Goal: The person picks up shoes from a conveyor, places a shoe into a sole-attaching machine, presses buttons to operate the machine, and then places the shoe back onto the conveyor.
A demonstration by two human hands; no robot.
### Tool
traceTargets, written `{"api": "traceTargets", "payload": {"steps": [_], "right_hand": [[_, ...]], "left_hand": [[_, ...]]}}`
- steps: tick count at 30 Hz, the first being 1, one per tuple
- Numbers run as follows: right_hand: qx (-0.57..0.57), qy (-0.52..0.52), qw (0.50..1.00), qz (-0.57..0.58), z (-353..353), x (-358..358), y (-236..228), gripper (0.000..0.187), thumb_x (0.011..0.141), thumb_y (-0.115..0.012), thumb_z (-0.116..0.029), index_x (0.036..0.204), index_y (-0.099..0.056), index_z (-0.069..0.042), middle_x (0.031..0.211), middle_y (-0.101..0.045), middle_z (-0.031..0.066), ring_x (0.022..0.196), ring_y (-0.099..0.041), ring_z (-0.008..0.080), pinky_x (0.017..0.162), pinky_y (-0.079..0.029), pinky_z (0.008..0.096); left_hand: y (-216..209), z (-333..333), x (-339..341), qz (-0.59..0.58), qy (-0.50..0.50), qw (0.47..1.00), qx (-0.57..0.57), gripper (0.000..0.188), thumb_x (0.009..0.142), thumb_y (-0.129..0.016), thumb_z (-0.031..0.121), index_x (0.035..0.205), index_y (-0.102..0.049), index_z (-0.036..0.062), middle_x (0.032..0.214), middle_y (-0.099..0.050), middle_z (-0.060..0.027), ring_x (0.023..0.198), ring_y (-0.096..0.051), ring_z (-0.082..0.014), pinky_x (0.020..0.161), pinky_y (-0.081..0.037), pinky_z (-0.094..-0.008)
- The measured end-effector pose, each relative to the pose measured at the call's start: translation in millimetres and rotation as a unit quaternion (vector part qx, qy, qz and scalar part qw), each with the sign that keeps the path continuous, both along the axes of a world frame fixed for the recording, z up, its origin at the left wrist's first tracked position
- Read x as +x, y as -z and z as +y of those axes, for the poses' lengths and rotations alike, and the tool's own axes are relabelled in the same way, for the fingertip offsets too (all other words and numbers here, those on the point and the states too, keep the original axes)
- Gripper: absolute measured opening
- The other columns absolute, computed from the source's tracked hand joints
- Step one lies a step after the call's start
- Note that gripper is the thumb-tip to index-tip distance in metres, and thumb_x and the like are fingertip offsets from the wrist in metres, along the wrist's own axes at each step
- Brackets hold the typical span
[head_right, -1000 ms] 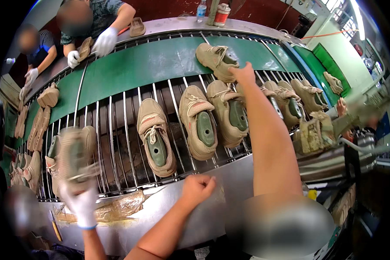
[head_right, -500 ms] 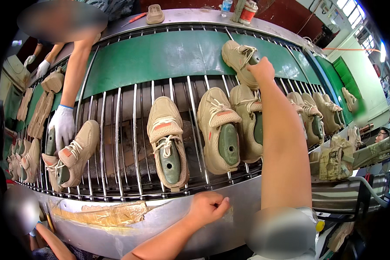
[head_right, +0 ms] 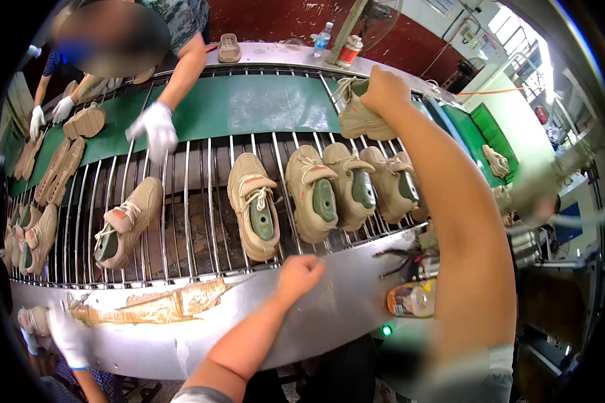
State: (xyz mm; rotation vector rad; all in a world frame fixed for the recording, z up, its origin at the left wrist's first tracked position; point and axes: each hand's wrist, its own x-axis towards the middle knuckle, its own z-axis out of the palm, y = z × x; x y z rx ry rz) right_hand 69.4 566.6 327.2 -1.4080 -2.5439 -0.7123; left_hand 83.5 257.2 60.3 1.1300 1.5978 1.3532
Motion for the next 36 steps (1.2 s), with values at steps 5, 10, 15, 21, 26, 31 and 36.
{"api": "traceTargets", "payload": {"steps": [5, 10, 15, 21, 26, 31, 36], "right_hand": [[-0.036, -0.066, 0.992, 0.099, -152, 37, -50, 0.054, 0.065, -0.074, -0.029, 0.109, -0.051, -0.006, 0.091, -0.066, 0.0206, 0.090, -0.064, 0.0385, 0.080, -0.050, 0.0458], [-0.121, -0.088, 0.964, 0.220, -321, 116, -56, 0.062, 0.065, -0.079, -0.032, 0.115, -0.048, -0.011, 0.097, -0.065, 0.0185, 0.092, -0.063, 0.0400, 0.080, -0.050, 0.0448], [-0.124, -0.159, 0.952, 0.228, -487, 208, 3, 0.057, 0.064, -0.082, -0.040, 0.104, -0.058, -0.008, 0.093, -0.065, 0.0151, 0.086, -0.064, 0.0358, 0.074, -0.052, 0.0423], [-0.414, -0.089, 0.567, 0.707, -596, 361, 87, 0.041, 0.087, -0.063, -0.033, 0.120, -0.053, -0.009, 0.105, -0.062, 0.0089, 0.092, -0.061, 0.0205, 0.079, -0.049, 0.0345], [-0.559, 0.074, 0.189, 0.804, -656, 402, 119, 0.062, 0.093, -0.046, -0.054, 0.134, -0.044, -0.007, 0.114, -0.061, 0.0117, 0.104, -0.059, 0.0255, 0.091, -0.048, 0.0377], [-0.666, -0.089, 0.069, 0.737, -712, 417, 160, 0.081, 0.083, -0.050, -0.065, 0.133, -0.047, -0.002, 0.122, -0.058, 0.0184, 0.108, -0.060, 0.0294, 0.091, -0.051, 0.0430], [-0.613, -0.022, -0.136, 0.778, -738, 419, 183, 0.083, 0.073, -0.064, -0.061, 0.135, -0.048, -0.006, 0.124, -0.056, 0.0222, 0.111, -0.058, 0.0378, 0.090, -0.052, 0.0495]], "left_hand": [[40, 11, -5, -0.162, 0.007, 0.982, 0.099, 0.026, 0.090, -0.060, 0.029, 0.089, -0.060, 0.0038, 0.069, -0.061, -0.0031, 0.061, -0.052, -0.0154, 0.060, -0.044, -0.0310], [-19, -75, 17, -0.683, -0.045, 0.718, 0.124, 0.057, 0.093, -0.048, 0.047, 0.134, -0.043, 0.0073, 0.121, -0.057, -0.0138, 0.113, -0.053, -0.0277, 0.099, -0.040, -0.0434], [-67, -181, 59, -0.741, 0.004, 0.645, 0.187, 0.068, 0.089, -0.051, 0.045, 0.142, -0.037, 0.0057, 0.142, -0.044, -0.0161, 0.131, -0.041, -0.0336, 0.114, -0.026, -0.0480], [-54, -292, 117, -0.765, 0.093, 0.634, 0.068, 0.073, 0.080, -0.064, 0.043, 0.137, -0.042, 0.0026, 0.136, -0.050, -0.0176, 0.124, -0.048, -0.0358, 0.108, -0.037, -0.0484], [-83, -333, 170, -0.753, 0.174, 0.634, -0.027, 0.069, 0.081, -0.063, 0.043, 0.133, -0.047, 0.0007, 0.129, -0.055, -0.0183, 0.117, -0.054, -0.0352, 0.104, -0.042, -0.0470], [-71, -330, 218, -0.489, 0.235, 0.840, -0.022, 0.057, 0.090, -0.055, 0.033, 0.136, -0.042, 0.0016, 0.126, -0.057, -0.0162, 0.109, -0.059, -0.0293, 0.099, -0.045, -0.0424], [-27, -347, 226, -0.077, 0.181, 0.980, 0.021, 0.054, 0.097, -0.048, 0.024, 0.142, -0.032, -0.0001, 0.138, -0.041, -0.0158, 0.124, -0.046, -0.0272, 0.105, -0.036, -0.0383]]}}
